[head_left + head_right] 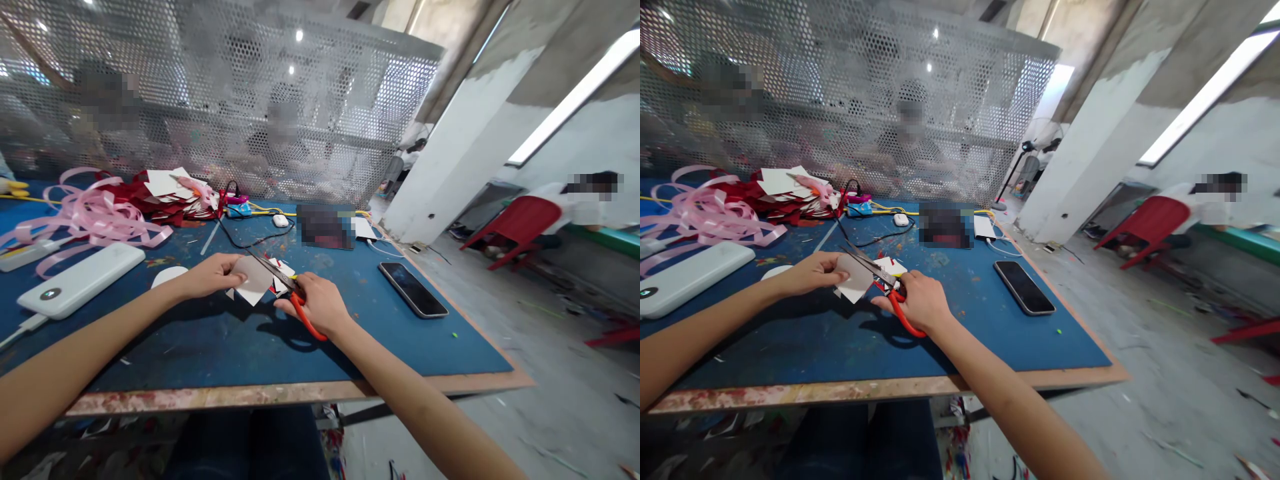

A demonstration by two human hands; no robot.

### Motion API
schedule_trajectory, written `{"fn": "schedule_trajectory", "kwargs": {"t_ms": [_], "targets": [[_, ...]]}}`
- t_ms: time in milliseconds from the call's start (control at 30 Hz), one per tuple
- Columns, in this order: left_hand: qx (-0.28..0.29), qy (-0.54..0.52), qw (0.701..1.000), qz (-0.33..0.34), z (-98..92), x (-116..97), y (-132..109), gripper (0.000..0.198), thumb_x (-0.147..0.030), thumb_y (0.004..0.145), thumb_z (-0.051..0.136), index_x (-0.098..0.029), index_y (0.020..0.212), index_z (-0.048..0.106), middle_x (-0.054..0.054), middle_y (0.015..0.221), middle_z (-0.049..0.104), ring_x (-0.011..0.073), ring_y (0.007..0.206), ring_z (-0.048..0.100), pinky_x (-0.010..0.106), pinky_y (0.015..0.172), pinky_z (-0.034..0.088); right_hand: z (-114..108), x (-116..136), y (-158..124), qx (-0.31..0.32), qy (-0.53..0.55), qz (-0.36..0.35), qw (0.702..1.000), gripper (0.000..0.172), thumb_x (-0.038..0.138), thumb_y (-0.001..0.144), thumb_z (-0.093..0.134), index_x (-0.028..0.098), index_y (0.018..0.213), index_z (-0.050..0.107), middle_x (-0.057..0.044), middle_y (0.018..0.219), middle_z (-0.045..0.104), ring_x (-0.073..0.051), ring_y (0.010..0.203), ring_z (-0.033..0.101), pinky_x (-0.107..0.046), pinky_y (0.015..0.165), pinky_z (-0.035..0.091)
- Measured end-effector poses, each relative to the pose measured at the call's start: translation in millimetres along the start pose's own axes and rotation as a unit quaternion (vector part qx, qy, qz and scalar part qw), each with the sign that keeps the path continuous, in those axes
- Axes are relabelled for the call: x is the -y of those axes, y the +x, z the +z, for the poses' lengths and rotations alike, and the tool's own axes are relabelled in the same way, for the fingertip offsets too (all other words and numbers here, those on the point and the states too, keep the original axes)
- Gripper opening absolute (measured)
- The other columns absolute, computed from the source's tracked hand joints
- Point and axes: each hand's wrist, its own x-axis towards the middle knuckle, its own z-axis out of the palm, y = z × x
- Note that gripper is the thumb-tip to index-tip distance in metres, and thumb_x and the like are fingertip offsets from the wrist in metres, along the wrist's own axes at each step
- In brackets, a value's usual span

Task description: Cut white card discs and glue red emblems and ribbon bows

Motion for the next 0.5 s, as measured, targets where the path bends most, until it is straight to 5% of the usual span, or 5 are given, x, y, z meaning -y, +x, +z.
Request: {"fn": "schedule_trajectory", "kwargs": {"t_ms": [200,300,400,500], "targets": [[0.009,0.092,0.996,-0.002,-4.5,-1,1,0.022,-0.028,0.071,0.053,-0.016,0.086,0.062,0.001,0.077,0.064,0.0176,0.07,0.058,0.023,0.062,0.044,1,-1,2,0.005,0.011,0.028,1.0,0.052,0.068,0.073,0.047,0.017,0.061,0.053,-0.007,0.063,0.058,-0.017,0.058,0.053,-0.026,0.051,0.023],[-0.001,0.168,0.986,0.009,-4.3,-1,3,0.033,-0.032,0.074,0.051,-0.017,0.103,0.057,0.001,0.078,0.062,0.0176,0.069,0.057,0.024,0.063,0.044,-1,-4,3,-0.013,0.132,0.06,0.989,0.051,0.066,0.069,0.052,0.018,0.053,0.047,-0.004,0.056,0.054,-0.015,0.055,0.052,-0.025,0.05,0.028],[-0.075,0.273,0.959,0.027,-3.4,1,6,0.048,-0.039,0.078,0.049,-0.016,0.12,0.047,0.002,0.078,0.058,0.0186,0.069,0.055,0.03,0.07,0.044,-5,-6,7,0.031,0.421,0.087,0.902,0.053,0.069,0.068,0.049,0.018,0.054,0.044,-0.001,0.053,0.053,-0.016,0.057,0.056,-0.025,0.054,0.039],[-0.152,0.327,0.928,0.095,-0.2,0,7,0.043,-0.04,0.079,0.049,-0.017,0.115,0.053,0.009,0.102,0.056,0.0244,0.097,0.05,0.041,0.091,0.037,-7,-6,14,0.1,0.596,0.068,0.794,0.062,0.08,0.069,0.028,0.02,0.053,0.038,0.001,0.05,0.046,-0.02,0.062,0.062,-0.03,0.056,0.048]]}}
